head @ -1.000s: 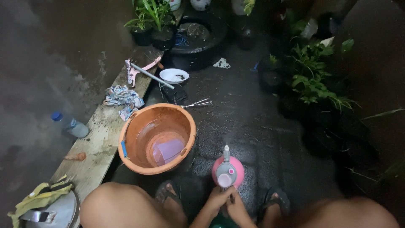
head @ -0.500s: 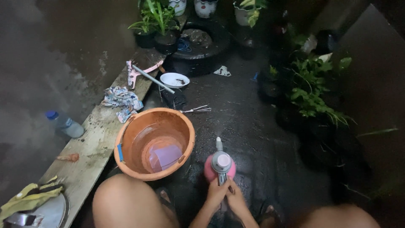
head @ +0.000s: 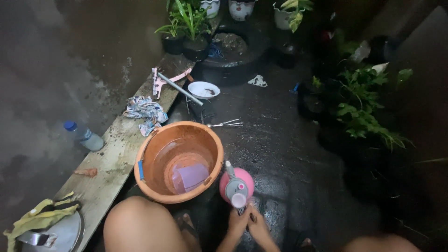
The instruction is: Assembling a hand-held pressure sprayer by attaching the pump and nozzle head to the plastic bottle.
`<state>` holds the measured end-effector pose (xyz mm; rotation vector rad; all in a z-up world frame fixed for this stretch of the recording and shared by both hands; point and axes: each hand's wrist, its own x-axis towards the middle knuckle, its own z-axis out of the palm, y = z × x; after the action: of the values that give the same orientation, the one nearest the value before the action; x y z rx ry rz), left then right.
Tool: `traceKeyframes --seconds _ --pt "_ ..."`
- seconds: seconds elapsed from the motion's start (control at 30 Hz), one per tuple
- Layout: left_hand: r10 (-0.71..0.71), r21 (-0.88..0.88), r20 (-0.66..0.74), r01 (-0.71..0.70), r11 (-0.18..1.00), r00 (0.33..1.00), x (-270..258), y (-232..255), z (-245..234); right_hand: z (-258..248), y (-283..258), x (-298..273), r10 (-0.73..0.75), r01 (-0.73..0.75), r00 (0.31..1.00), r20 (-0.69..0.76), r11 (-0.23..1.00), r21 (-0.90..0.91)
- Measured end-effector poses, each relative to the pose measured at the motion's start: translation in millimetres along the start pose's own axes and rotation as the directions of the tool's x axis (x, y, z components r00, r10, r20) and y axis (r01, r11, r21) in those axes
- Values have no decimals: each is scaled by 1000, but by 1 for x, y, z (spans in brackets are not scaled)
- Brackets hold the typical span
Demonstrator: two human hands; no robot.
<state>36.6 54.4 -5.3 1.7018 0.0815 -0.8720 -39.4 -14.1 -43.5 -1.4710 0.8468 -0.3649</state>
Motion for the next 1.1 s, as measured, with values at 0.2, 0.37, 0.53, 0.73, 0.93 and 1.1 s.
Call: traceKeyframes --seconds 0.2,0.37,0.53,0.73,0.93,1.1 --pt "81 37 38 -82 996 996 -2 -3 -9 9 17 -12 40 -40 999 15 999 -31" --pt "161 155 90 -174 972 983 5 -10 -12 14 -2 -24 58 -58 997 44 998 4" --pt "138 223 134 -166 961 981 10 -13 -7 14 -2 -26 82 -84 996 28 993 83" --pt "133 229 82 -148 962 988 -2 -2 -4 5 25 -18 112 -105 993 -42 986 131" --pt "193 263 53 -200 944 980 3 -11 5 3 25 -14 103 -96 994 -42 986 139" --pt "204 326 108 -228 917 973 8 -12 6 2 25 -12 86 -81 996 -28 986 148"
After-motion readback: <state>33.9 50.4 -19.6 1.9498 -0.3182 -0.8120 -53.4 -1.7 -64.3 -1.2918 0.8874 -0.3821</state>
